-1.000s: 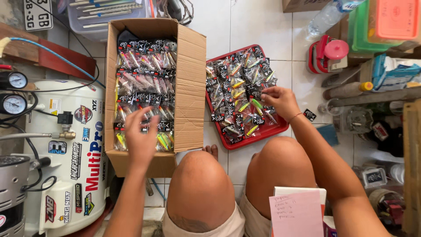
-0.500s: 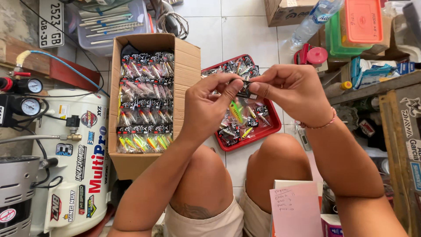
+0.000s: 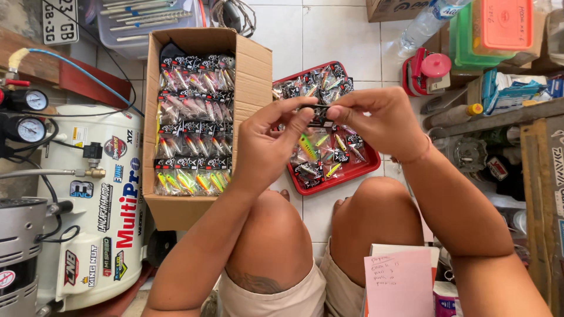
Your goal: The person sorts packaged fishing lures from a red tray into a cardboard box and writes on a notepad.
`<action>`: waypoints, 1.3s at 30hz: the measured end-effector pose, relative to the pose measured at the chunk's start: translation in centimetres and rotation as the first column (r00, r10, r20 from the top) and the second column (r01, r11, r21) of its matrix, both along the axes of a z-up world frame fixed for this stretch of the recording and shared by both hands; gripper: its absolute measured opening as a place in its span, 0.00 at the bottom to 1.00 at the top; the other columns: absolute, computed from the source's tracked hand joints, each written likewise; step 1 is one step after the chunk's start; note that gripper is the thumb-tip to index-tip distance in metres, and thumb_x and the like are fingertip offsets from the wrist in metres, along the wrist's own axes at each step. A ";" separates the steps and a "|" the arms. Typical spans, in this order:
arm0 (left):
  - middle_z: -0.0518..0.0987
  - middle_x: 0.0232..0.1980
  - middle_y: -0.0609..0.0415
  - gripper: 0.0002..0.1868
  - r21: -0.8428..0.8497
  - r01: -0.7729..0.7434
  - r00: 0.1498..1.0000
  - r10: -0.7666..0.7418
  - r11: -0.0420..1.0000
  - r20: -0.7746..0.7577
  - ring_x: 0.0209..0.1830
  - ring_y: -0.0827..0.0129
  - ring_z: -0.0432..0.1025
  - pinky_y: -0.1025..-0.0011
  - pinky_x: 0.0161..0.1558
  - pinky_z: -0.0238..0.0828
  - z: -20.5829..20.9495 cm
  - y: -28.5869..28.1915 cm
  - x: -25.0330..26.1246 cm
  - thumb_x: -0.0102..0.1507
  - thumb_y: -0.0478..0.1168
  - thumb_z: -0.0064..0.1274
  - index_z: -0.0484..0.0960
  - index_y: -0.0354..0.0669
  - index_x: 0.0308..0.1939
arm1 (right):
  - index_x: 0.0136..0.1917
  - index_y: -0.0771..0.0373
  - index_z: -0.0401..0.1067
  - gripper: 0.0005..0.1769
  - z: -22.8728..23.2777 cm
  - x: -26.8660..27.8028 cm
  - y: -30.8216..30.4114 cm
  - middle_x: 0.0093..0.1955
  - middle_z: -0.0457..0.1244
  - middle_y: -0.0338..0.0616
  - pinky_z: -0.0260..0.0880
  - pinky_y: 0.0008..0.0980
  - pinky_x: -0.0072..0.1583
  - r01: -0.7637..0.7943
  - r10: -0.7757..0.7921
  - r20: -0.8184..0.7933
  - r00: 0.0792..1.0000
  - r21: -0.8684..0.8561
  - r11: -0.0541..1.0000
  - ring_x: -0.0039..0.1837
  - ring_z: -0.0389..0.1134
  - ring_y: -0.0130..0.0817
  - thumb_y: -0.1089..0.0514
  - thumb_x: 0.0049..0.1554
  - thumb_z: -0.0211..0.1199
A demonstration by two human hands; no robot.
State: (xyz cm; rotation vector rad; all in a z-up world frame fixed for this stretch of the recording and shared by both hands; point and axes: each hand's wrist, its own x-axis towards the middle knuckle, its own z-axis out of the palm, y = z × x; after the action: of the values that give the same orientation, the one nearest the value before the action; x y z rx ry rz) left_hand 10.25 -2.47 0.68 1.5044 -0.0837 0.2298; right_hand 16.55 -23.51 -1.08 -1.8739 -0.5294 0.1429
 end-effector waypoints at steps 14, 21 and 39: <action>0.80 0.36 0.46 0.12 0.665 -0.279 0.784 0.565 0.693 -0.259 0.35 0.62 0.75 0.67 0.39 0.73 -20.5 19.5 -8.1 0.71 0.35 0.56 0.85 0.51 0.58 | 0.64 0.53 0.74 0.22 -30.6 2.1 -1.4 0.59 0.69 0.50 0.71 0.49 0.62 -0.125 0.122 -0.048 0.991 -0.625 0.770 0.60 0.71 0.55 0.56 0.55 0.67; 0.74 0.52 0.45 0.24 0.943 -0.134 0.944 0.329 0.305 0.027 0.55 0.51 0.68 0.53 0.59 0.67 -24.5 21.8 -10.1 0.69 0.51 0.55 0.79 0.49 0.67 | 0.58 0.53 0.67 0.24 -34.8 2.4 -2.8 0.55 0.60 0.48 0.76 0.54 0.52 -0.130 0.142 -0.057 0.988 -0.804 0.581 0.51 0.71 0.59 0.49 0.51 0.70; 0.84 0.47 0.49 0.13 0.386 -0.110 0.973 0.179 0.916 -0.146 0.48 0.61 0.80 0.67 0.49 0.78 -8.6 8.7 -5.2 0.70 0.43 0.55 0.85 0.43 0.56 | 0.48 0.72 0.70 0.08 -12.8 1.6 -4.0 0.43 0.70 0.52 0.75 0.33 0.47 -0.077 0.118 -0.425 0.897 0.112 0.991 0.43 0.73 0.34 0.68 0.58 0.67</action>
State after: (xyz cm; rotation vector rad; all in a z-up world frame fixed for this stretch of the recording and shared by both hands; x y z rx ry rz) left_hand 5.03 6.25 -7.93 1.9118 0.1367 0.2040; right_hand 18.12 -27.50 -13.90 -1.6565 -0.3151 0.5778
